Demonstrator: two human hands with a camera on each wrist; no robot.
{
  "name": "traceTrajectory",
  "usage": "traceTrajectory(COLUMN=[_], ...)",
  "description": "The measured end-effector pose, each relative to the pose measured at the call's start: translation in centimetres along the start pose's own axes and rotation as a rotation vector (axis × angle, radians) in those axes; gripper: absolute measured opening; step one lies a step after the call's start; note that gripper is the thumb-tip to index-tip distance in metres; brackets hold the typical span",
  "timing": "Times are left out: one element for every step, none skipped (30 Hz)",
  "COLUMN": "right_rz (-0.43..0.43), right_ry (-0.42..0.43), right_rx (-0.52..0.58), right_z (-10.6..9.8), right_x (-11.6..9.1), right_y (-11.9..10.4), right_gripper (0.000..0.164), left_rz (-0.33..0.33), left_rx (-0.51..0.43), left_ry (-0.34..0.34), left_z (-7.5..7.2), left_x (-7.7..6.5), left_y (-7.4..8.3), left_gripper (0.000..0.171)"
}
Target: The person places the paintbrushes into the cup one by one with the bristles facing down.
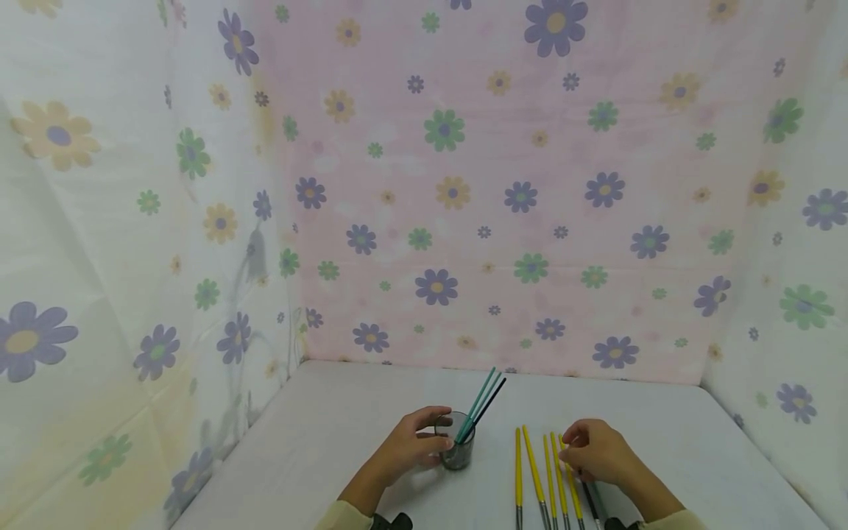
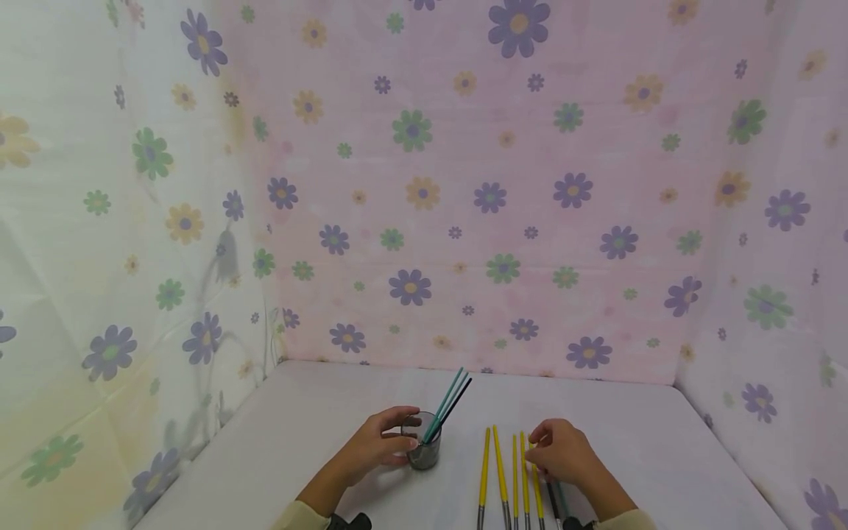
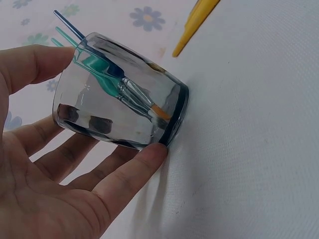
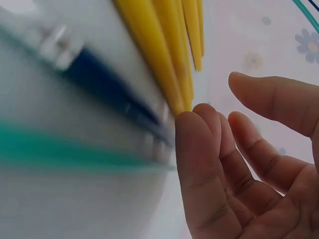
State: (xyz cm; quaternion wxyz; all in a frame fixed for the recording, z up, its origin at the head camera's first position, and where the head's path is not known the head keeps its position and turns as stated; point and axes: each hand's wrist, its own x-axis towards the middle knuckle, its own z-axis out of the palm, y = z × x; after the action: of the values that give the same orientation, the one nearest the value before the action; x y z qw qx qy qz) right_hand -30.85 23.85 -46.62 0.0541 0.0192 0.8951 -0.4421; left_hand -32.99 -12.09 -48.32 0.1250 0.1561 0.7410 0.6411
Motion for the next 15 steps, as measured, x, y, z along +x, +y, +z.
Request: traceTrajectory(right_rz=[0.007, 0.013, 0.021, 0.03, 0.041, 0.048, 0.059, 0.07, 0.083, 0.095, 0.104, 0.105, 0.114, 0.119, 0.119], right_ry=[0.004, 0.005, 0.006, 0.007, 0.005, 0.002, -0.001, -0.004, -0.01, -0.013, -0.018, -0.022, -0.022, -0.023, -0.024], right_rx=[-0.013, -0.025, -0.038, -0.049, -0.055, -0.064, -0.074, -0.08, -0.086, -0.09, -0.094, -0.102, -0.11, -0.116, -0.122], right_z=[-0.2, -0.3, -0.4, -0.6, -0.7, -0.9, -1.0, -1.1, -1.2, -1.3, -1.4, -1.6, -1.7, -1.8, -2.0], right_x=[0.0, 0.0, 0.0, 0.1, 0.1, 0.2, 0.2, 0.3, 0.4, 0.4, 0.4, 0.5, 0.5, 0.4, 0.4], right_y=[0.2, 0.4, 0.5, 0.7, 0.9, 1.1, 1.3, 1.4, 1.6, 1.8, 1.9, 2.1, 2.2, 2.2, 2.3], right_gripper=[0.026, 0.026, 0.026, 0.027, 0.027, 0.028, 0.029, 0.029, 0.03, 0.03, 0.03, 0.029, 0.029, 0.028, 0.028], left_rz=[0.002, 0.002, 0.003, 0.004, 0.005, 0.004, 0.004, 0.002, -0.001, -0.004, -0.008, -0.01, -0.012, -0.014, -0.015], left_rx=[0.001, 0.002, 0.002, 0.001, 0.001, 0.001, 0.0, 0.0, 0.0, 0.001, 0.003, 0.004, 0.005, 0.006, 0.008], left_ry=[0.0, 0.001, 0.001, 0.002, 0.002, 0.003, 0.003, 0.004, 0.005, 0.007, 0.009, 0.011, 0.012, 0.013, 0.015], left_z=[0.0, 0.0, 0.0, 0.1, 0.1, 0.1, 0.1, 0.1, 0.1, 0.1, 0.1, 0.1, 0.1, 0.1, 0.1], left_x=[0.0, 0.0, 0.0, -0.1, -0.1, -0.1, -0.1, -0.1, -0.1, -0.1, -0.1, -0.1, -0.1, -0.1, -0.1], left_y=[0.0, 0.0, 0.0, 0.0, 0.0, 0.0, 0.0, 0.0, 0.0, 0.0, 0.0, 0.0, 0.0, 0.1, 0.1], left_gripper=[0.059, 0.059, 0.059, 0.059, 0.059, 0.059, 0.059, 0.059, 0.059, 0.059, 0.059, 0.06, 0.06, 0.06, 0.059])
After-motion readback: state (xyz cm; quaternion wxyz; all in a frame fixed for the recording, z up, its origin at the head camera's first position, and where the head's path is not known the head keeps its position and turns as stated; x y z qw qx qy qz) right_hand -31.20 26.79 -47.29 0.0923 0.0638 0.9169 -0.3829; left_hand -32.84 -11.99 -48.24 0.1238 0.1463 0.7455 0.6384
